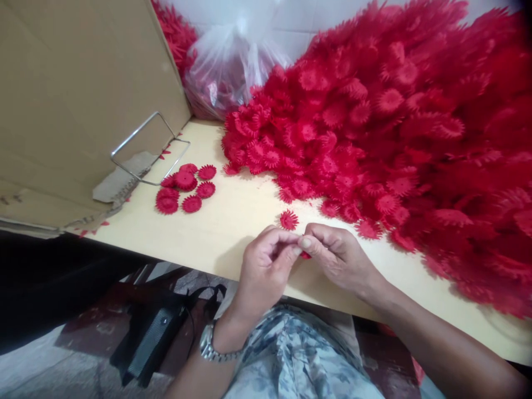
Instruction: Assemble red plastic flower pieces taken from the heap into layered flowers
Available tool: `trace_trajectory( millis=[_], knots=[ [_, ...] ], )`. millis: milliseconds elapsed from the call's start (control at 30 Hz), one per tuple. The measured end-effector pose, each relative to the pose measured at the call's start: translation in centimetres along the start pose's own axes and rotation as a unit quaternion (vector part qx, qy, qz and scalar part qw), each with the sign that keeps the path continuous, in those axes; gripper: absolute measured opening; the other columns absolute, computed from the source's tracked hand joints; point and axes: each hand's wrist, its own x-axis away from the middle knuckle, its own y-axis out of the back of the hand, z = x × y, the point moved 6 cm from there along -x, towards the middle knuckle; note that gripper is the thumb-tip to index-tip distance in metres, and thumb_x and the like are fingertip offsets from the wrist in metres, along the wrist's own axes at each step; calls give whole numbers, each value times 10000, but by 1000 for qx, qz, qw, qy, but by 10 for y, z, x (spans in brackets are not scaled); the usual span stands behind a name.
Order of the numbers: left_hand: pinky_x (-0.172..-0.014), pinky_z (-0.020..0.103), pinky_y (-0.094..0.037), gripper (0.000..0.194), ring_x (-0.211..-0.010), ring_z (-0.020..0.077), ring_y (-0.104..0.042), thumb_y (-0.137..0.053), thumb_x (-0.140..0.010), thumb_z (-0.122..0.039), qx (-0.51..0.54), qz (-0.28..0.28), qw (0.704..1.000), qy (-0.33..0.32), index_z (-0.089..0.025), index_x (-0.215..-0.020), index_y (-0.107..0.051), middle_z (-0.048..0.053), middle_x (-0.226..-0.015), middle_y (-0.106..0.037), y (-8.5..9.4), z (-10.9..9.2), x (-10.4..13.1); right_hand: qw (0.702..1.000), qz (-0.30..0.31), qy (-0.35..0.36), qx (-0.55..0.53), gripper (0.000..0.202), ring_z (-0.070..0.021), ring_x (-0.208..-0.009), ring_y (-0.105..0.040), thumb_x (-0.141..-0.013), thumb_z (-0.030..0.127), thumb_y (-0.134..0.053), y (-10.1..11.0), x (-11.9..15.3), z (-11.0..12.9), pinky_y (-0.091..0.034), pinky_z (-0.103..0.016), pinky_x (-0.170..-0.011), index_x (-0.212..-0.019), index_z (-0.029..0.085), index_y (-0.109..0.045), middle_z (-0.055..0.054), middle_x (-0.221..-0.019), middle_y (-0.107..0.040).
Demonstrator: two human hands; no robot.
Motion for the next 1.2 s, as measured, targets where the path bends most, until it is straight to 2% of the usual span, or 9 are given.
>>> trace_trajectory(
  millis=[100, 200, 367, 600, 800, 933, 1033, 1133, 1200],
  knots=[
    [-593, 214, -408, 116, -662, 101, -503, -602, -797, -201, -13, 20, 1000, -7, -156, -690, -600, 5, -717, -551, -2, -2, -2, 998, 28, -22, -60, 469, -77, -498, -319, -832, 567, -464, -4, 1, -2, -272, -213, -458, -574, 180, -405, 45, -539, -338],
    [-560, 217, -386, 131, -619, 94, -479, -593, -788, -172, 19, -1, 1000, -16, -158, -658, -586, -5, -691, -532, 0, 2, 0, 991, 42, -25, -124, 458, -80, -522, -346, -828, 573, -483, -3, 2, 1, -293, -212, -484, -614, 170, -448, 41, -566, -370],
    [-463, 213, -302, 110, -529, 68, -404, -576, -780, -152, 92, -28, 995, 5, -173, -675, -603, -22, -689, -507, 4, 16, 2, 975, 99, -37, -196, 281, -91, -593, -457, -817, 442, -594, -4, 8, 4, -345, -209, -537, -779, 169, -544, 19, -678, -510],
    [-450, 223, -250, 156, -487, 56, -349, -588, -717, -125, 168, -71, 983, 5, -161, -574, -536, -37, -603, -438, 4, 14, 4, 990, 17, -17, -138, 275, -99, -577, -429, -804, 406, -618, 6, 10, -7, -332, -230, -528, -687, 167, -549, 18, -634, -484],
    [-415, 199, -198, 131, -428, 33, -315, -578, -641, -118, 268, -114, 955, 57, -155, -534, -512, -53, -526, -406, 2, 16, 3, 994, -19, 12, -106, 250, -100, -566, -433, -800, 373, -626, 10, 10, -2, -331, -229, -514, -669, 173, -552, 20, -619, -485],
    [-391, 188, -206, 94, -400, 17, -348, -576, -606, -102, 284, -160, 943, 61, -154, -548, -523, -31, -611, -529, 27, 12, 1, 991, -75, 10, -112, 212, -115, -577, -481, -793, 356, -634, 31, 12, -12, -367, -236, -532, -679, 189, -571, 16, -619, -527],
    [-408, 183, -261, 118, -408, 36, -380, -563, -634, -89, 231, -230, 945, -25, -175, -576, -506, -54, -527, -488, 54, 2, -1, 983, -157, -1, -93, 171, -110, -549, -464, -780, 348, -652, 56, 14, -22, -352, -231, -511, -712, 204, -590, 24, -612, -533],
    [-426, 188, -293, 87, -448, 52, -416, -615, -697, -140, 136, -89, 986, 29, -170, -652, -547, -46, -536, -501, 38, 7, -10, 993, -98, -31, -58, 216, -116, -534, -454, -759, 390, -663, 52, 8, -23, -335, -240, -485, -711, 192, -595, 11, -608, -538],
    [-442, 189, -304, 116, -462, 57, -420, -608, -748, -186, 96, -70, 992, 31, -170, -661, -532, -49, -526, -487, 30, 10, -11, 995, -55, -43, -77, 261, -127, -552, -485, -747, 430, -665, 42, 4, -20, -358, -245, -491, -692, 189, -577, 2, -616, -557]
  ],
)
